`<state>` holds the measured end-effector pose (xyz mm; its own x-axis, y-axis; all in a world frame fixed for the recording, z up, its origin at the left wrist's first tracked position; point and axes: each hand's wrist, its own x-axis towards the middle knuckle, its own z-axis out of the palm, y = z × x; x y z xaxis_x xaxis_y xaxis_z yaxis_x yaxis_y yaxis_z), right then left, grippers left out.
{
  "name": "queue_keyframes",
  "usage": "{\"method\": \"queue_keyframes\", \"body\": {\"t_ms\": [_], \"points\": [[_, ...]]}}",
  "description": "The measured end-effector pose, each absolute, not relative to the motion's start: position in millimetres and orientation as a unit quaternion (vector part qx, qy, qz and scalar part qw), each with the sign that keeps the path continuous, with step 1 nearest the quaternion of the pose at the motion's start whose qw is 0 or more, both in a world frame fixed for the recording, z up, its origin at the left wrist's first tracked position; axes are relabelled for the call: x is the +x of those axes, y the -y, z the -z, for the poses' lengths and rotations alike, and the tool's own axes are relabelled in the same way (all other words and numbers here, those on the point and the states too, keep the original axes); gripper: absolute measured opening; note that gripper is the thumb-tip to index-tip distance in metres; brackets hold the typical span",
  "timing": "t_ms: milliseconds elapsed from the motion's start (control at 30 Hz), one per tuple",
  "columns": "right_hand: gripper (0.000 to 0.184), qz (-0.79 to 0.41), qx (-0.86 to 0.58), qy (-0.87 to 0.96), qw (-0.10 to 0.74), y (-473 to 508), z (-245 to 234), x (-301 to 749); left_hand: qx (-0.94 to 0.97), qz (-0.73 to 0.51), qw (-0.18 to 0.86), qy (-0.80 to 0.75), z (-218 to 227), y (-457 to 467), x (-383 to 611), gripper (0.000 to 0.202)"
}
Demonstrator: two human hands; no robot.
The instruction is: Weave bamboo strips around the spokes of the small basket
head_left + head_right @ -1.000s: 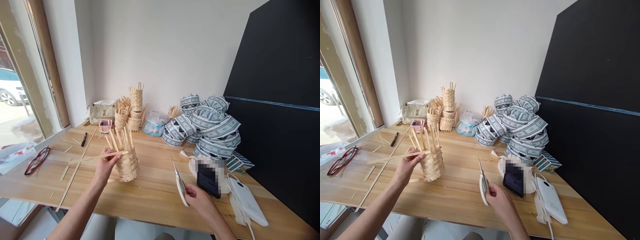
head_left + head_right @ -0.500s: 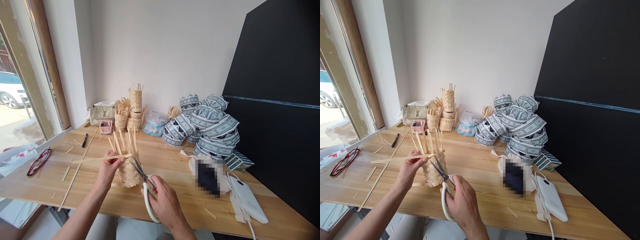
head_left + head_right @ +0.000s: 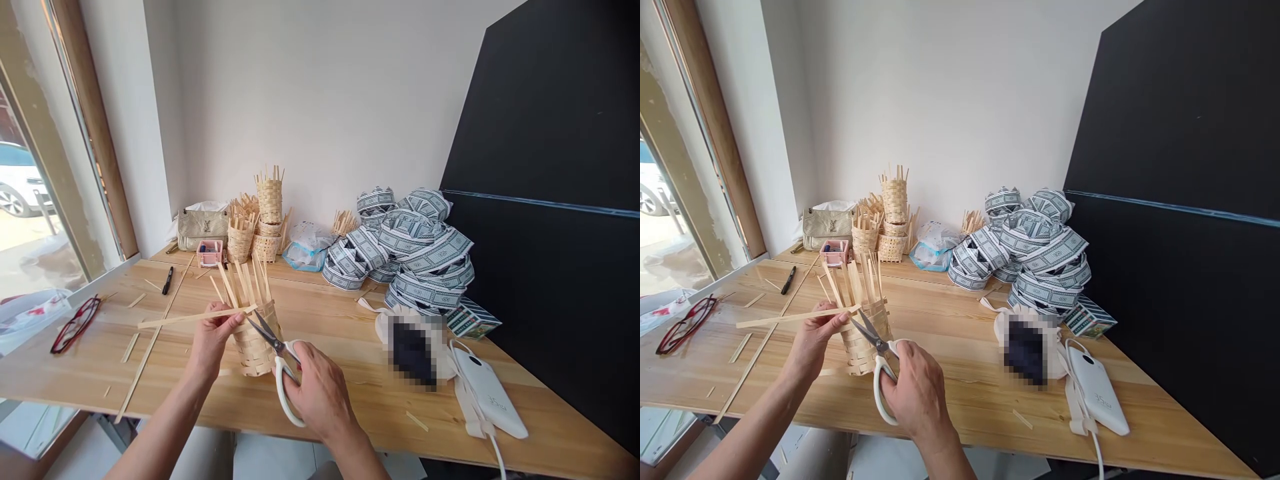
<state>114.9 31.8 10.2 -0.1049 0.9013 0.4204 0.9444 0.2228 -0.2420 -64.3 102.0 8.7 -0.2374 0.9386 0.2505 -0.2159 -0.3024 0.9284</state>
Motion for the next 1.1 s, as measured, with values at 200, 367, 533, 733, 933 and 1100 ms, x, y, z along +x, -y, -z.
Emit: {"method": "queue_keyframes", "body": {"t_ms": [200,367,533,733,933,1100], "points": [[0.01,0.071,-0.615,0.741,0.259,-35.7,-16.0,109.1,0.457,-0.657,0.439,-0.408,-6.6,-96.5,-59.0,0.029],[0.009,0.085,-0.609,0.743,0.263,-41.1,-19.3,109.1,0.469,-0.644,0.446,-0.409,-4.7,-93.6,-55.1,0.027],[0.006,0.08,-0.61,0.743,0.264,-41.3,-21.9,109.5,0.484,-0.629,0.451,-0.409,-7.2,-89.8,-51.3,0.024],[0.011,0.075,-0.616,0.746,0.244,-38.8,-23.2,110.7,0.486,-0.625,0.462,-0.4,-10.7,-87.4,-50.2,0.024],[0.011,0.074,-0.608,0.755,0.236,-40.8,-23.5,112.1,0.484,-0.618,0.468,-0.406,-10.0,-87.6,-52.5,0.024],[0.008,0.086,-0.595,0.758,0.252,-42.2,-19.9,112.3,0.492,-0.617,0.463,-0.403,-9.1,-87.3,-54.2,0.023]]}}
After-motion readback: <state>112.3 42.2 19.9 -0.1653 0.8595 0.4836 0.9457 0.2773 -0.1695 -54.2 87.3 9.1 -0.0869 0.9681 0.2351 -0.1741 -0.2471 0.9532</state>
